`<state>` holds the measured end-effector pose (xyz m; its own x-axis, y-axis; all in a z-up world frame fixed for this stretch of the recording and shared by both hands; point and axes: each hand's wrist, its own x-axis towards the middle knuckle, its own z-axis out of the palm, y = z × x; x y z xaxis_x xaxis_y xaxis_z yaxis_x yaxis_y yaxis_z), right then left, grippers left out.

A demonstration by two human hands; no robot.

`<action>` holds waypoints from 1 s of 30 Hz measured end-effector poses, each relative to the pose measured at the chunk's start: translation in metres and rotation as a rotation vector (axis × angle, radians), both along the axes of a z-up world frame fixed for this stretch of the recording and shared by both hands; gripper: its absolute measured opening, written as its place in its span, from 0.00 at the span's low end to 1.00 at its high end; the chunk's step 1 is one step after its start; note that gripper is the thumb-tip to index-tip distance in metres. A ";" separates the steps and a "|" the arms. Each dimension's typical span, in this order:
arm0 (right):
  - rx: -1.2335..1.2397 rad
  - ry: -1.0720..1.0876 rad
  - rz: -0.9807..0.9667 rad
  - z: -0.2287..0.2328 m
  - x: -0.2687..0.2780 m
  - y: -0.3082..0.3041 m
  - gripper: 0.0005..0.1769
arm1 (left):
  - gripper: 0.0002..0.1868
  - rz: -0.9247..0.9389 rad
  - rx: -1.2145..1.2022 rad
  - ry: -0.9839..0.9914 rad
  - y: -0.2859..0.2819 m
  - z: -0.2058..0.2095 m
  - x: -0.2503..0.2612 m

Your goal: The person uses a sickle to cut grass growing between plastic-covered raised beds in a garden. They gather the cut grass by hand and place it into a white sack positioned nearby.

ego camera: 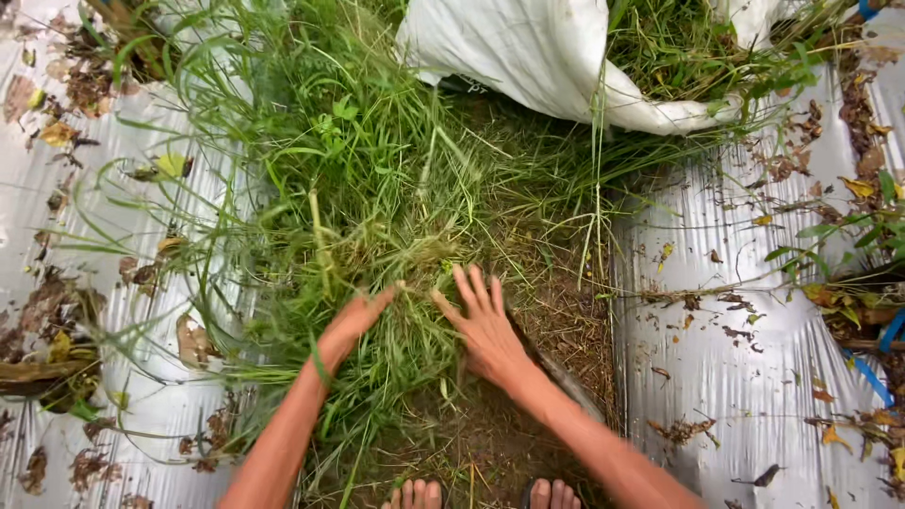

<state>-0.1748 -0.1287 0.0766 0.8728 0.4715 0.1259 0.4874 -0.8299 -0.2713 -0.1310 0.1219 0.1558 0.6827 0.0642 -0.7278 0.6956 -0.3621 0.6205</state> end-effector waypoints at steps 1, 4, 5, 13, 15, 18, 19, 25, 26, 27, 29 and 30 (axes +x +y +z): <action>-0.036 -0.034 0.073 0.001 0.022 0.008 0.80 | 0.64 -0.176 0.125 -0.065 -0.004 0.022 -0.004; -0.129 -0.015 0.228 0.027 0.066 0.030 0.70 | 0.50 -0.457 0.349 -0.226 0.008 0.057 -0.016; -0.195 0.037 0.313 0.038 0.076 0.038 0.70 | 0.42 -0.559 0.439 -0.327 0.017 0.063 -0.022; 0.133 0.110 0.284 -0.046 0.091 0.066 0.49 | 0.88 -1.007 0.815 -0.328 0.031 0.039 -0.045; 0.291 0.170 0.229 -0.088 0.086 0.067 0.32 | 0.81 -0.993 0.875 -0.460 0.051 -0.015 -0.039; 0.329 0.163 0.107 -0.131 0.067 0.053 0.18 | 0.46 -0.772 0.617 -0.519 0.065 -0.063 -0.039; 0.386 0.178 0.087 -0.120 0.053 0.045 0.18 | 0.36 -0.694 0.526 -0.455 0.055 -0.046 -0.052; 0.469 0.221 0.065 -0.109 0.026 0.026 0.37 | 0.25 -0.421 0.270 -0.360 0.030 -0.072 -0.092; 0.437 0.271 0.035 -0.099 0.024 0.029 0.45 | 0.38 -0.277 0.158 -0.307 0.023 -0.065 -0.093; 0.438 0.270 0.035 -0.090 0.014 0.033 0.45 | 0.38 -0.278 0.159 -0.306 0.021 -0.064 -0.098; 0.603 0.349 -0.045 -0.074 -0.005 0.039 0.43 | 0.31 -0.082 0.111 -0.128 0.015 -0.066 -0.109; 0.600 0.356 -0.044 -0.073 -0.015 0.040 0.43 | 0.31 -0.079 0.109 -0.123 0.013 -0.067 -0.116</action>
